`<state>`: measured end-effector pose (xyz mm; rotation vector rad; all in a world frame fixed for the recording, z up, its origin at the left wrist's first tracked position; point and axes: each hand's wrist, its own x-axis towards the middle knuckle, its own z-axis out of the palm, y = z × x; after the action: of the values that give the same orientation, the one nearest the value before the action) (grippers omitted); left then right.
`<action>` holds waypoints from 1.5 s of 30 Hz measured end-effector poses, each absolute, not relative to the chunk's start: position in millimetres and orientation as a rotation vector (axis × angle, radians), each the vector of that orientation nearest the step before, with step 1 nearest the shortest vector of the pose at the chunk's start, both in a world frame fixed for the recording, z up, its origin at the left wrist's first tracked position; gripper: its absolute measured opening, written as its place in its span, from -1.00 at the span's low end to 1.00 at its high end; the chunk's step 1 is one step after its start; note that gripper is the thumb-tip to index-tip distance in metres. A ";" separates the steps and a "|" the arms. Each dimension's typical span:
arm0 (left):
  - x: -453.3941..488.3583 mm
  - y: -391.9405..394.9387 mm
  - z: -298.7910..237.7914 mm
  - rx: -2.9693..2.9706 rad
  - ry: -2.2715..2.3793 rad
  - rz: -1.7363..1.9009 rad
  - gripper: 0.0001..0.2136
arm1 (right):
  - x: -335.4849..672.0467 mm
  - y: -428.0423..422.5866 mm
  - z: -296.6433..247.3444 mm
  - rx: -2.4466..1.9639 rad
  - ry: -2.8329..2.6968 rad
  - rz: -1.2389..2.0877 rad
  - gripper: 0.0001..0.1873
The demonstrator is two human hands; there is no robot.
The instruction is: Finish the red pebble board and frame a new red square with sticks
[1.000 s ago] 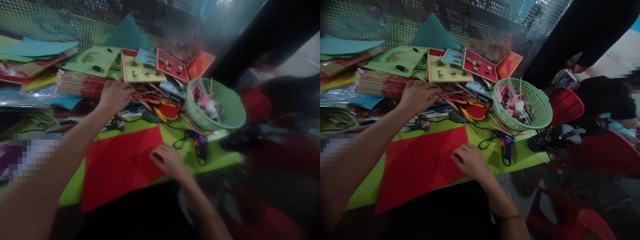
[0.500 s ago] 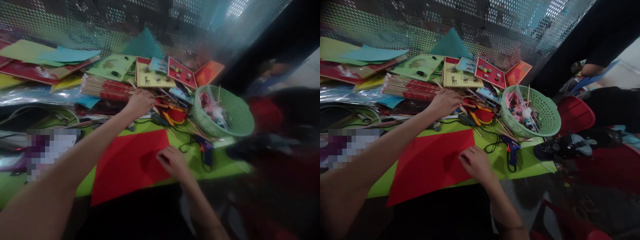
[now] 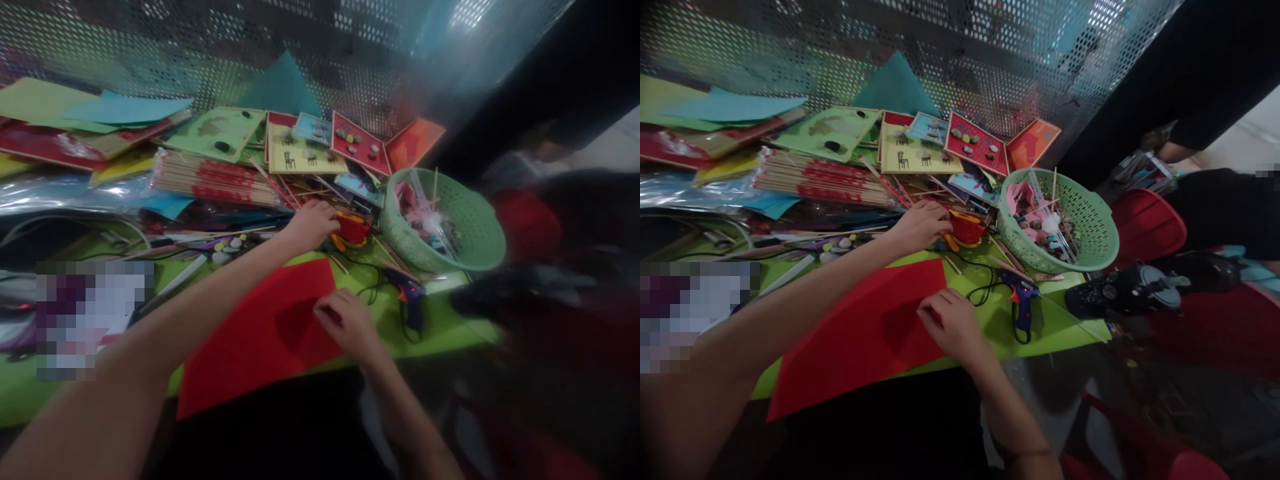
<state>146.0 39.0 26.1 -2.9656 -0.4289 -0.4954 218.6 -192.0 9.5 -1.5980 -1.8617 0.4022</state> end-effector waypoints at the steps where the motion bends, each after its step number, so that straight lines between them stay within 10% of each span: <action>1: 149.0 38.7 25.1 -2.948 -0.405 -0.487 -0.77 | 220.9 -192.0 13.2 -1.620 -1.854 0.389 -0.87; 18: 149.4 66.2 39.8 -2.988 -0.699 -0.543 -0.76 | 290.0 -100.3 49.7 -2.386 -2.054 -0.216 -0.79; 34: 149.7 72.7 43.0 -2.984 -0.764 -0.530 -0.77 | 309.4 -87.0 58.2 -2.182 -1.905 -0.370 -0.59; 45: 135.9 60.4 42.2 -2.946 -0.885 -0.417 -0.70 | 313.9 -160.0 77.1 -1.738 -1.410 0.144 -0.65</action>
<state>135.9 60.4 42.2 -2.9463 -0.8850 -0.4167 313.9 -160.0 77.1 -1.7383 -1.4102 0.1445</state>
